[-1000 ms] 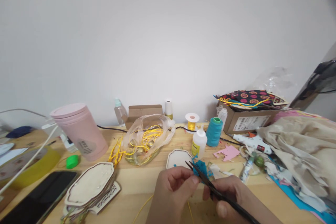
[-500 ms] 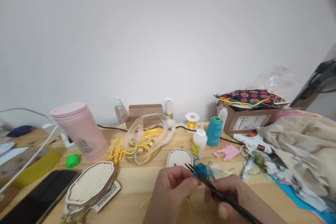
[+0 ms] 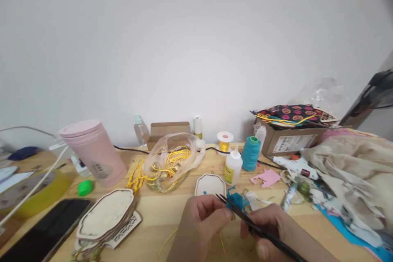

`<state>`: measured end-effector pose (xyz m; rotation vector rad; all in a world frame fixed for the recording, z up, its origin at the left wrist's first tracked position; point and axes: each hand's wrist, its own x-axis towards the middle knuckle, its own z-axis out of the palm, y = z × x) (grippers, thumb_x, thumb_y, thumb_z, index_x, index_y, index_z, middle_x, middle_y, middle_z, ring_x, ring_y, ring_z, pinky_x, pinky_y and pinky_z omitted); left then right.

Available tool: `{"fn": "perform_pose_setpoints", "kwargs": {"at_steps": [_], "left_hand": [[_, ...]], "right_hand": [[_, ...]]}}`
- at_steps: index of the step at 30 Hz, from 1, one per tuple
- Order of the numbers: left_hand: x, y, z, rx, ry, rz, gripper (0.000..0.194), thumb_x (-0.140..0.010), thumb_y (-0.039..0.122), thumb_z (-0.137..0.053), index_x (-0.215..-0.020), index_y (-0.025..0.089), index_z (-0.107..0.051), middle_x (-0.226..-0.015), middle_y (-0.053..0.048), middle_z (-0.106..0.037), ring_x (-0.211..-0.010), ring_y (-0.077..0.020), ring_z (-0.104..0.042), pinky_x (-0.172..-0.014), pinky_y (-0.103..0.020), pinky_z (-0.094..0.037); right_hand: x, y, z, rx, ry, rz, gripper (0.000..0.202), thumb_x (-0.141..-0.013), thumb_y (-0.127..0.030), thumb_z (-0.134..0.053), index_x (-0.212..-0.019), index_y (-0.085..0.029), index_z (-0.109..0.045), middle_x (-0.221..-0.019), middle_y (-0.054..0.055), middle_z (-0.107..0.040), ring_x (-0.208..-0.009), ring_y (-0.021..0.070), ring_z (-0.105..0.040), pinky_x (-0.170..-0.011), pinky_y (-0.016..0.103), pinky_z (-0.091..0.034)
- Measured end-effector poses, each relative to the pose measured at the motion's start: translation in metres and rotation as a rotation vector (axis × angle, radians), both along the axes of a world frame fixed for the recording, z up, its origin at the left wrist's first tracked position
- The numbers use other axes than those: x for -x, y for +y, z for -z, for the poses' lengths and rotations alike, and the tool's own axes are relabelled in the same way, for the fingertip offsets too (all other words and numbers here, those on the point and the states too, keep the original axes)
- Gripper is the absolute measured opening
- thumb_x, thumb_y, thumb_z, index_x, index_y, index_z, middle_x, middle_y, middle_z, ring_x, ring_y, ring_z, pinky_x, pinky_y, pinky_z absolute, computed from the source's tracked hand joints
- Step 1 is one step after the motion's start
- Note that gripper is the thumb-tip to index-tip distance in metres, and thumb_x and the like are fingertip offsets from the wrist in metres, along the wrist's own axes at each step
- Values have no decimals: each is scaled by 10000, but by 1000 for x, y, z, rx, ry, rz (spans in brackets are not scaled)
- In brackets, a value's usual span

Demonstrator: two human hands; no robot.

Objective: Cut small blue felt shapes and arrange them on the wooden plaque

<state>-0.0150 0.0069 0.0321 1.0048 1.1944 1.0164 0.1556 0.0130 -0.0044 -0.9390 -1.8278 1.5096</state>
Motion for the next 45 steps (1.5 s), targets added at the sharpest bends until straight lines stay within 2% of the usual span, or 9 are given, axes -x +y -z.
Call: {"fn": "perform_pose_setpoints", "kwargs": {"at_steps": [8,27,37,45], "left_hand": [[-1,2,0,-18,-15,1,73,-555,176,-605,-495,147,-574,-481,45,-516,-542,-123,-436,-540,-225,-317],[-2,2,-2,-18,-31,21,132,-561,218,-606,-464,145,-556,-453,51,-454,-510,-106,-370,-497,-205,-289],[-3,3,4,-26,-53,9,100,-591,202,-599,-504,152,-602,-465,52,-493,-510,-99,-397,-494,-190,-308],[-1,2,3,-68,-19,7,87,-606,227,-623,-558,156,-632,-558,13,-609,-608,-147,-519,-583,-215,-386]], "right_hand": [[-3,1,9,-49,-1,-16,510,-631,-640,-509,-690,-137,-571,-469,-61,-291,-425,77,-236,-364,209,-156],[-2,2,3,6,22,11,511,-610,-628,-547,-670,-122,-577,-472,-61,-294,-422,71,-232,-358,205,-156],[0,0,12,-83,-7,50,546,-634,-653,-487,-693,-122,-602,-478,-50,-314,-423,82,-262,-355,196,-185],[0,2,15,-114,-5,73,532,-640,-639,-488,-691,-122,-605,-453,-62,-275,-409,78,-221,-357,213,-150]]}}
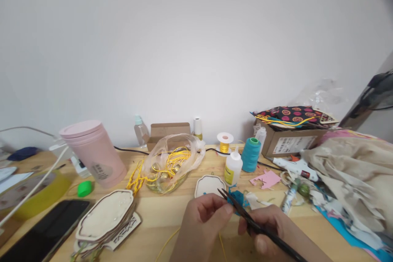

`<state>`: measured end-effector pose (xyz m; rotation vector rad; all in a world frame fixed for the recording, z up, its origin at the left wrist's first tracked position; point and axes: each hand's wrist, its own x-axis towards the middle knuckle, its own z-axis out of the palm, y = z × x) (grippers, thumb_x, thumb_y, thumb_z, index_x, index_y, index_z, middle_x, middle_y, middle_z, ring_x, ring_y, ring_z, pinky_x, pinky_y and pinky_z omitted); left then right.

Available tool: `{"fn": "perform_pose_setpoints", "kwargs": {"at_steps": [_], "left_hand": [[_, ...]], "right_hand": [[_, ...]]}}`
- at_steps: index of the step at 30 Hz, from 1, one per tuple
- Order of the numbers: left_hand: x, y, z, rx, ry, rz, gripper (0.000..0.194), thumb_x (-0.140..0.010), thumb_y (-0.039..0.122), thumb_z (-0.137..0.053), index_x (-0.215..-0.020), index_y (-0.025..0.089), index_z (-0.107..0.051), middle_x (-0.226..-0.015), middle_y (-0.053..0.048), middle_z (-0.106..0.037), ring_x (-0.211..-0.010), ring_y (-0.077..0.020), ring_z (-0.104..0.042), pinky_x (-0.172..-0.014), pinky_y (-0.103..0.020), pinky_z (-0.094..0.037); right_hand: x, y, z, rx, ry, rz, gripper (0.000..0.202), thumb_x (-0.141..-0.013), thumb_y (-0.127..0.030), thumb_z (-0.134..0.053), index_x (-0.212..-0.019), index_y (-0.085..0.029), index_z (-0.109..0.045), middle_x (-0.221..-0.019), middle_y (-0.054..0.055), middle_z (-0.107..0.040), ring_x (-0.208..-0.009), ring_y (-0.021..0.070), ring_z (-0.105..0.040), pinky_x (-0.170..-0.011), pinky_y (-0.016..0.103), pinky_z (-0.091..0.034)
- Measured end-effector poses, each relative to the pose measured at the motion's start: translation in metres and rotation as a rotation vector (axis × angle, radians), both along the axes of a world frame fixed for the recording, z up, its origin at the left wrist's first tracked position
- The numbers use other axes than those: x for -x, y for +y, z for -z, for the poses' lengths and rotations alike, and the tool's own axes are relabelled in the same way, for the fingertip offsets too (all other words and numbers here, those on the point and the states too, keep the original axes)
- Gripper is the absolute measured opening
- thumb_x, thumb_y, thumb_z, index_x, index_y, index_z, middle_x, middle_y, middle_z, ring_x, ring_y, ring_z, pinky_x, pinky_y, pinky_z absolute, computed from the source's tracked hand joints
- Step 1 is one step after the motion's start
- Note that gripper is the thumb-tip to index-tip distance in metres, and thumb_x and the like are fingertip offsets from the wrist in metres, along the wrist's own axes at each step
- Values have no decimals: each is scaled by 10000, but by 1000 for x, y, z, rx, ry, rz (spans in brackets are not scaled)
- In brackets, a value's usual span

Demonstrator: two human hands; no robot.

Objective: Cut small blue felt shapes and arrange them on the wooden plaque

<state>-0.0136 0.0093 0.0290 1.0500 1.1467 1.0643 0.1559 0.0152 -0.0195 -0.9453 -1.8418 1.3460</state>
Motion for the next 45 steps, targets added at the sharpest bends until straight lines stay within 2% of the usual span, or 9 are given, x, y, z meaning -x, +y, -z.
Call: {"fn": "perform_pose_setpoints", "kwargs": {"at_steps": [8,20,30,38,45], "left_hand": [[-1,1,2,-64,61,-89,91,-618,228,-626,-568,153,-612,-565,9,-623,-597,-148,-539,-573,-213,-394],[-4,1,0,-9,-66,-95,72,-559,186,-634,-505,144,-610,-492,24,-578,-534,-127,-489,-549,-214,-383],[-7,1,13,33,-212,-96,63,-572,185,-637,-538,142,-605,-520,11,-585,-571,-131,-491,-579,-227,-373],[-6,0,10,-8,-203,-96,64,-589,165,-634,-536,141,-609,-523,20,-580,-569,-125,-490,-585,-223,-373],[-6,3,19,17,-250,-56,81,-591,200,-634,-542,142,-606,-545,0,-594,-586,-139,-503,-590,-235,-377]], "right_hand": [[-2,1,4,12,3,-7,511,-640,-620,-513,-722,-128,-624,-451,-59,-285,-417,82,-232,-363,214,-153],[5,-3,0,19,43,46,526,-639,-643,-490,-687,-131,-599,-471,-60,-292,-418,76,-209,-371,217,-140],[10,-9,-3,77,107,104,521,-651,-638,-491,-745,-133,-580,-501,-64,-307,-429,73,-228,-380,203,-167],[11,-6,-7,71,72,62,531,-651,-647,-472,-717,-131,-575,-473,-67,-287,-411,70,-216,-369,210,-147],[10,-8,-5,38,82,76,527,-658,-640,-479,-720,-127,-576,-494,-63,-296,-426,73,-222,-383,213,-158]]}}
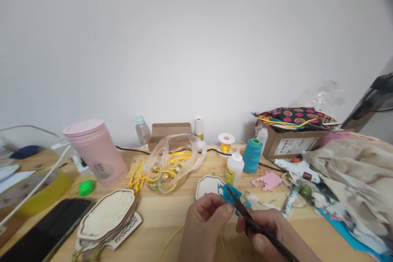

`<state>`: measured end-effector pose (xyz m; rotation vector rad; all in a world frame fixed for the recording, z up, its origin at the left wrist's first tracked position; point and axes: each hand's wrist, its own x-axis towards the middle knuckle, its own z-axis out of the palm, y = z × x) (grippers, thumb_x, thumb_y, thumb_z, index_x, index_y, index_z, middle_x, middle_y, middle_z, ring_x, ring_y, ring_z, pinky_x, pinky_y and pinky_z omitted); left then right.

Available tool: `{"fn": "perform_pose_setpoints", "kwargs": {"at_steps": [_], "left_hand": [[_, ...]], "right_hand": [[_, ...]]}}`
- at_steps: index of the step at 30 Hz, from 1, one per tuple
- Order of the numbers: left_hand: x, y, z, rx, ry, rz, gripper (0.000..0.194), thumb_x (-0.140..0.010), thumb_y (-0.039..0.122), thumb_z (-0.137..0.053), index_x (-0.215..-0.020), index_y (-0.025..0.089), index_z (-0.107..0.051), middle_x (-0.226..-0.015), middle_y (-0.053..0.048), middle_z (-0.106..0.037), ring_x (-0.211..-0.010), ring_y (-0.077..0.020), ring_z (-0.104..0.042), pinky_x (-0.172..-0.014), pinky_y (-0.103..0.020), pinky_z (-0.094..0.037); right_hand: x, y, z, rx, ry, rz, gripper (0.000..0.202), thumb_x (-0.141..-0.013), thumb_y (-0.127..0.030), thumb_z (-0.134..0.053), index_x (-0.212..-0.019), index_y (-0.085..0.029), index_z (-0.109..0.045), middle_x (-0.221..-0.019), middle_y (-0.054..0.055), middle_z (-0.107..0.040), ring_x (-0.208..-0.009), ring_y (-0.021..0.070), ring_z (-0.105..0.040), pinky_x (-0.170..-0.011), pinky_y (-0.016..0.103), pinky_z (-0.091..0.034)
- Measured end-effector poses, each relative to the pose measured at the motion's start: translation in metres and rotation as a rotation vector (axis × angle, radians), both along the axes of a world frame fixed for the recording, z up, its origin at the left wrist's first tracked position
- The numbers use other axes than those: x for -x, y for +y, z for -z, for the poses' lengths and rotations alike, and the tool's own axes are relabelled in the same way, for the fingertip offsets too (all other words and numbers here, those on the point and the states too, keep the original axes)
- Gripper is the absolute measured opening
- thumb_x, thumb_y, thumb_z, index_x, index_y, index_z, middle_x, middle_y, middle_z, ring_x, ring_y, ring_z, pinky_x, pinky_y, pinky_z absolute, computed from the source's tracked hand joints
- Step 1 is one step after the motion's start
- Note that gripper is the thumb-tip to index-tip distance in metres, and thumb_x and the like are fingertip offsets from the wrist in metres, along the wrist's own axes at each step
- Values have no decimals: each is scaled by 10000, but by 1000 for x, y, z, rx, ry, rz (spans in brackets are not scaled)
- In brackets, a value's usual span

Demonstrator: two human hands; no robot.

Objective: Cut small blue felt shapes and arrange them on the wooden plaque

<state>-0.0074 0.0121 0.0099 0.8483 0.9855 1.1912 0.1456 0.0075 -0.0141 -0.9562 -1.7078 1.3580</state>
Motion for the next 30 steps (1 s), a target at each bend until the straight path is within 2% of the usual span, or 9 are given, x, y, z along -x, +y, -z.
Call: {"fn": "perform_pose_setpoints", "kwargs": {"at_steps": [8,16,20,30], "left_hand": [[0,-1,-3,-2,-19,6,75,-593,179,-633,-541,139,-596,-550,-2,-589,-595,-140,-498,-600,-242,-374],[2,-1,-4,-34,17,-1,81,-588,178,-627,-526,145,-588,-530,15,-563,-574,-135,-479,-585,-239,-359],[3,-1,-4,-48,35,3,78,-580,170,-623,-515,151,-584,-515,20,-557,-562,-131,-469,-576,-236,-353],[2,-3,-25,-10,171,34,93,-549,198,-617,-490,144,-571,-473,34,-519,-516,-115,-429,-521,-212,-328]], "right_hand": [[0,1,-4,28,16,-27,519,-662,-633,-484,-711,-123,-566,-496,-66,-292,-406,59,-206,-362,199,-149],[0,3,-2,-20,-36,9,514,-653,-634,-483,-676,-127,-570,-489,-57,-299,-428,78,-235,-373,208,-170],[-1,4,-3,-50,-48,-24,537,-648,-655,-460,-659,-128,-567,-474,-60,-290,-423,77,-226,-374,210,-163],[-12,9,1,-3,-48,-108,492,-628,-604,-545,-689,-118,-594,-460,-69,-276,-406,66,-214,-358,204,-144]]}}
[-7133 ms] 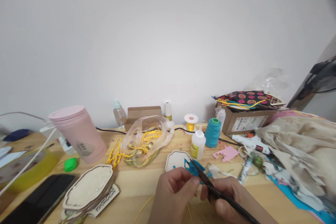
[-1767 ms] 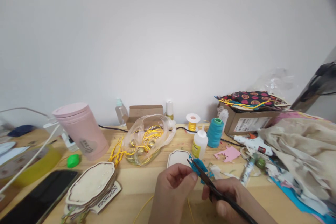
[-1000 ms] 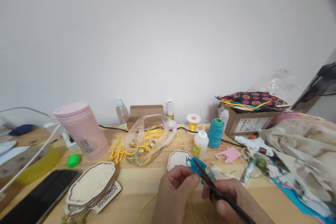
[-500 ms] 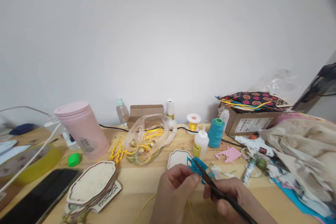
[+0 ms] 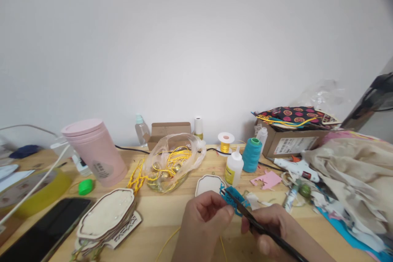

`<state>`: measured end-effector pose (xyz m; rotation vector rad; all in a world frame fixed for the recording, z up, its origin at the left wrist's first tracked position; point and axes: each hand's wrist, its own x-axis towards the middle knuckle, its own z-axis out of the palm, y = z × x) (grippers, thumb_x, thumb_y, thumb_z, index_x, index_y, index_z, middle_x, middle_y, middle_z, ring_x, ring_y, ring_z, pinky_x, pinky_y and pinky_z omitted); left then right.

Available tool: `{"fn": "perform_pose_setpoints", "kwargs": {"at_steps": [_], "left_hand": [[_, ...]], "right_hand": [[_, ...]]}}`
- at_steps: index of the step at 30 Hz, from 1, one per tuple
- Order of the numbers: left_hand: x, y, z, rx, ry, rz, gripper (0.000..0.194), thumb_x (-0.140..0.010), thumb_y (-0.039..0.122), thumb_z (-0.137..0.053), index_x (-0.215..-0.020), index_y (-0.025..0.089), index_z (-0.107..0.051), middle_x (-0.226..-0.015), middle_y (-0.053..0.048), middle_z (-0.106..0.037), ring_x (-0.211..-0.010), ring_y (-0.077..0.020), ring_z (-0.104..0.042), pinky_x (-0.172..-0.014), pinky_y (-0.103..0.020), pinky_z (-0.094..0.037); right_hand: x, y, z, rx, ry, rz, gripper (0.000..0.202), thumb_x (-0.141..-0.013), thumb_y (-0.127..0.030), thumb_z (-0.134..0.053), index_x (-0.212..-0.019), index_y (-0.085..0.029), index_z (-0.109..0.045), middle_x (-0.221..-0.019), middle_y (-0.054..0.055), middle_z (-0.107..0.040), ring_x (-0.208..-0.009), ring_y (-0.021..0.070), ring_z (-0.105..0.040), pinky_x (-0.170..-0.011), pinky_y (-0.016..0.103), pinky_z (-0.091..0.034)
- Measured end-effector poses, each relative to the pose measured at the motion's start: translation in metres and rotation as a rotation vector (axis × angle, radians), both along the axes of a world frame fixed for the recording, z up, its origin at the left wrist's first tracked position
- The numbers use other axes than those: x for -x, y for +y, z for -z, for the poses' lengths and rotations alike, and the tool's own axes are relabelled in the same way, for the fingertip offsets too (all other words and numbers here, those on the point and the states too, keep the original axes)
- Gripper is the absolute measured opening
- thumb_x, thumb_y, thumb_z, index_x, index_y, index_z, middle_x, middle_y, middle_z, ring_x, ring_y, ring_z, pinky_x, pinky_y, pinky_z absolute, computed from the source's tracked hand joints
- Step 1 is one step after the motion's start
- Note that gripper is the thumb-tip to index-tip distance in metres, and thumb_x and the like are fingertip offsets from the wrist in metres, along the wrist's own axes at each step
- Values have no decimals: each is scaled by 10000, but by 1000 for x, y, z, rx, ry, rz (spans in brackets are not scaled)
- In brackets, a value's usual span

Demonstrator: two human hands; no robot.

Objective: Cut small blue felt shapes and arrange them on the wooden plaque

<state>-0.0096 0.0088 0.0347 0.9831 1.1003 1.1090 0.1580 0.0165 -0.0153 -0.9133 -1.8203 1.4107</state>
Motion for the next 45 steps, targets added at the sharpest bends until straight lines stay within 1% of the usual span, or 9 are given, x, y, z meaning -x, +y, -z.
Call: {"fn": "perform_pose_setpoints", "kwargs": {"at_steps": [4,7,12,19,23,29,34,40,45], "left_hand": [[1,0,0,9,32,-2,71,-550,171,-600,-484,151,-580,-471,38,-527,-501,-109,-430,-502,-204,-326],[2,0,2,2,30,29,80,-562,150,-588,-484,161,-577,-481,38,-539,-507,-110,-441,-501,-202,-327],[4,1,4,4,54,28,75,-552,135,-582,-483,160,-567,-471,50,-505,-499,-100,-417,-485,-191,-302],[6,0,1,31,61,63,65,-550,164,-589,-491,156,-563,-490,36,-525,-519,-109,-428,-501,-201,-303],[7,0,1,33,52,86,57,-556,163,-586,-505,157,-563,-496,40,-523,-516,-108,-429,-499,-204,-303],[6,2,3,15,105,43,68,-579,165,-585,-516,155,-562,-499,42,-533,-518,-109,-442,-505,-206,-318],[6,4,2,-30,109,19,82,-605,194,-599,-542,146,-575,-522,36,-550,-540,-113,-456,-533,-207,-346],[3,0,11,-79,111,59,95,-662,223,-579,-634,139,-616,-624,-4,-624,-660,-162,-533,-630,-241,-392],[1,0,14,-112,108,49,118,-672,241,-572,-616,139,-596,-606,-7,-609,-658,-170,-532,-638,-255,-392]], "right_hand": [[-1,0,-5,36,9,-3,487,-612,-592,-570,-675,-109,-599,-452,-68,-289,-408,65,-214,-359,206,-143],[-2,0,-7,45,4,4,490,-603,-591,-574,-680,-108,-607,-447,-71,-280,-404,63,-205,-359,210,-134],[-2,-1,-8,75,14,-15,498,-595,-596,-580,-673,-104,-608,-445,-69,-287,-406,62,-214,-364,212,-135],[-5,-2,-7,79,-6,-31,488,-593,-580,-595,-693,-102,-617,-448,-73,-280,-407,59,-200,-371,215,-124],[-6,0,-6,74,3,-38,487,-598,-581,-594,-694,-104,-618,-460,-68,-286,-420,63,-208,-377,213,-129],[-5,3,1,36,18,-61,468,-629,-566,-578,-717,-107,-612,-454,-69,-292,-398,57,-207,-352,198,-135],[1,1,1,0,12,7,491,-636,-594,-547,-690,-109,-605,-458,-68,-285,-395,58,-209,-345,192,-139],[7,-7,-5,22,84,54,486,-656,-600,-519,-702,-121,-583,-489,-60,-303,-409,63,-215,-356,190,-160],[10,-9,-7,22,76,66,494,-651,-613,-510,-686,-127,-587,-479,-60,-302,-409,68,-214,-361,194,-165]]}}
